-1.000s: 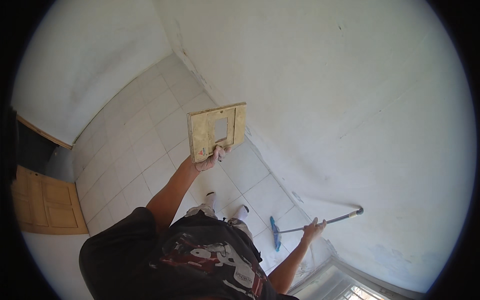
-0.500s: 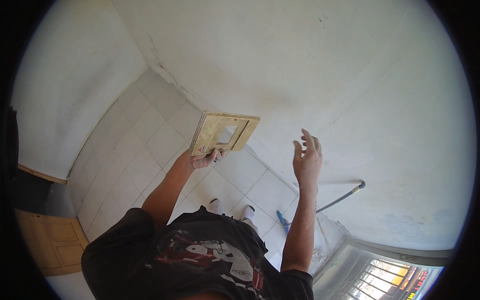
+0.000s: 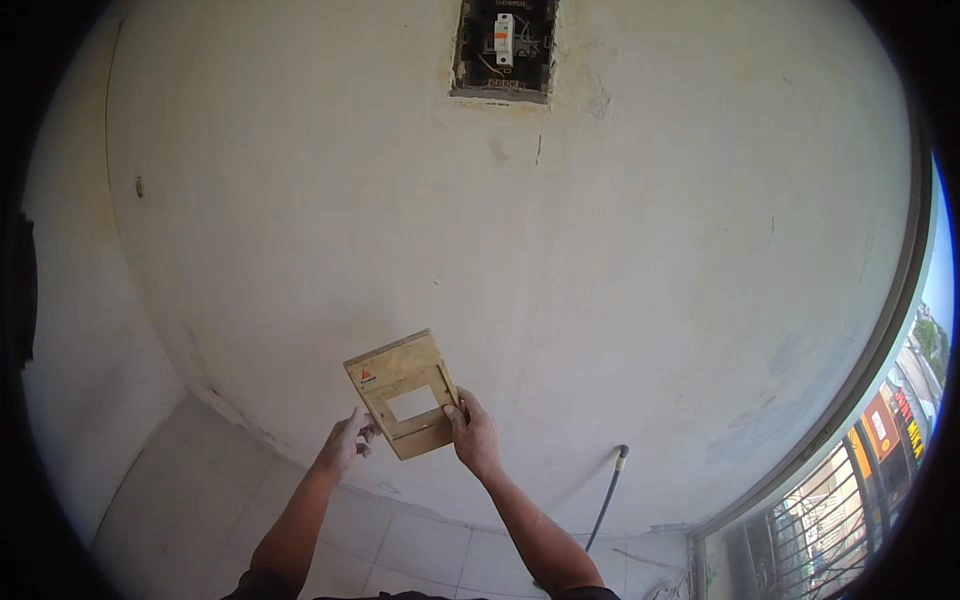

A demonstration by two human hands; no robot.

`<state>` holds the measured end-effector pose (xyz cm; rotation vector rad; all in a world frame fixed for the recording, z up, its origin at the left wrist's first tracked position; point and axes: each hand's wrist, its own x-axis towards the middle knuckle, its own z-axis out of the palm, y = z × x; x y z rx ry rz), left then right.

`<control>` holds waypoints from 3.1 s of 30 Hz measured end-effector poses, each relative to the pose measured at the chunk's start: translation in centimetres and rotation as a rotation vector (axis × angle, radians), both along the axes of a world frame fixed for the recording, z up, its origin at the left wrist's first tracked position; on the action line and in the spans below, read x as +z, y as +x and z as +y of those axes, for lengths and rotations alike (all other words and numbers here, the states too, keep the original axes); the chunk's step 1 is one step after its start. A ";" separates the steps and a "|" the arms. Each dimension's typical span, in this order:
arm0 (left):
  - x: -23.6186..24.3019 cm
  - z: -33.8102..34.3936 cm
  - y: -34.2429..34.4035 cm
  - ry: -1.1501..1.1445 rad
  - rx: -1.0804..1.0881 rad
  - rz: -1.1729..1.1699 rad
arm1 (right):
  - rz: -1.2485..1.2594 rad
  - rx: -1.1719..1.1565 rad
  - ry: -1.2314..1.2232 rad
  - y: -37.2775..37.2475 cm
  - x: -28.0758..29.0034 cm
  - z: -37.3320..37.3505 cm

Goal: Scraping and sweeping a wall to prepare it for repair or painting.

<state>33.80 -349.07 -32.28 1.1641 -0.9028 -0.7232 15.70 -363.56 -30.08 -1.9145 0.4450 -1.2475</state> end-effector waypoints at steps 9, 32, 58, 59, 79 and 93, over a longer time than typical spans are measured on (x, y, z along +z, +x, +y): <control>13.8 -6.5 -3.1 -0.428 0.261 -0.703 | -0.316 -0.002 0.082 -1.6 8.3 -2.6; 42.2 -10.6 -6.6 -0.831 0.681 -1.070 | -0.466 -0.665 -0.732 -5.6 37.2 -7.1; 43.6 -14.9 -3.7 -0.989 0.673 -1.051 | -0.634 -0.137 -0.356 -1.9 39.7 -11.5; 43.7 -15.0 -3.9 -0.999 0.662 -1.046 | -0.641 -0.116 -0.337 -2.0 39.9 -11.7; 44.0 -18.3 -3.7 -0.859 0.766 -0.977 | -0.549 -0.442 -0.359 -1.6 40.8 -12.8; 44.6 -19.8 -3.4 -0.759 0.850 -0.950 | -0.598 -0.583 -0.508 -1.1 40.7 -14.2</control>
